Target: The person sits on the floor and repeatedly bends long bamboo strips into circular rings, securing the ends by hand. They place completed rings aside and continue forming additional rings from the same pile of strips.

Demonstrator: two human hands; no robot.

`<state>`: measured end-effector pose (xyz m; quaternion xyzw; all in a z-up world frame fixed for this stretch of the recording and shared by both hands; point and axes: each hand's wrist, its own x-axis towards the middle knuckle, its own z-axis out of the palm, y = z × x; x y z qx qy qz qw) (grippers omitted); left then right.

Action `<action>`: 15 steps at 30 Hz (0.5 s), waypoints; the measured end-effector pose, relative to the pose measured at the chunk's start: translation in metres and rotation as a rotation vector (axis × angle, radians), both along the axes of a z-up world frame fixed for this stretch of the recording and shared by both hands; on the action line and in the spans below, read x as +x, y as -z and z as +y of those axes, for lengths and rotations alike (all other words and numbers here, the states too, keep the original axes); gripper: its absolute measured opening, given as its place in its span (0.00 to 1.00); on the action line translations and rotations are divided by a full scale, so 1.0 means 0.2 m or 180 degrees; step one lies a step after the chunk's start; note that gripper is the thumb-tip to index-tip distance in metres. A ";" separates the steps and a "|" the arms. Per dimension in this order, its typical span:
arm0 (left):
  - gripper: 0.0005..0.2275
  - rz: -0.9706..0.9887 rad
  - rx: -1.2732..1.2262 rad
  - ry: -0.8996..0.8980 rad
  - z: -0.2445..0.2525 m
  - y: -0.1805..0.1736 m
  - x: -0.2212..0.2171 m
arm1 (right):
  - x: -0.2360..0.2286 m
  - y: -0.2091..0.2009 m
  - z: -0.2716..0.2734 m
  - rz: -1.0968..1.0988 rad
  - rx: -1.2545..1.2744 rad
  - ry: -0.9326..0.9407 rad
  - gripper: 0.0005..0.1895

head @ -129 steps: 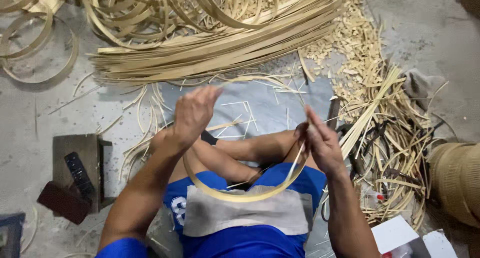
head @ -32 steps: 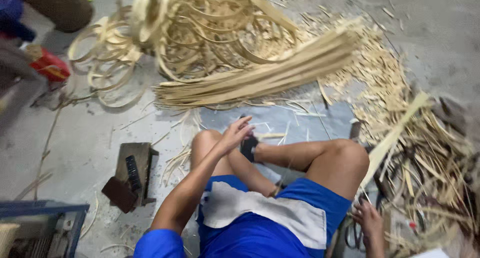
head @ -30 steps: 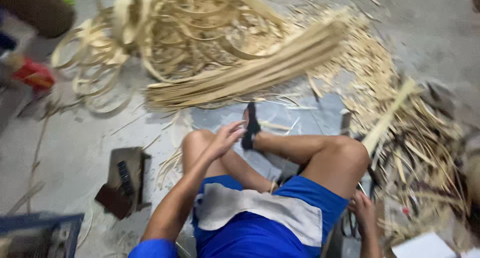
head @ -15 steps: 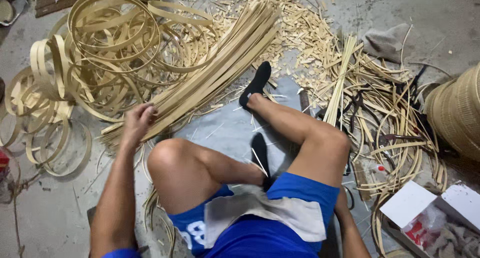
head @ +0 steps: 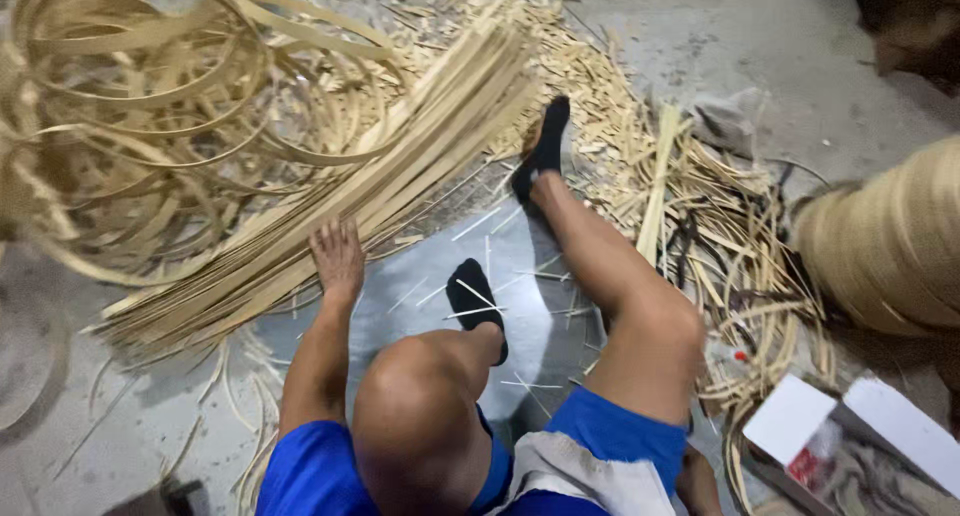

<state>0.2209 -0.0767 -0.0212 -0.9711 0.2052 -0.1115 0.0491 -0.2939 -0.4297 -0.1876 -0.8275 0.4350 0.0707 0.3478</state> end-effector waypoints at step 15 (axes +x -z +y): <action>0.10 0.0791 -0.1698 0.0207 0.43 0.23 0.07 | 0.17 0.15 0.11 -0.0826 0.0153 -0.0159 0.18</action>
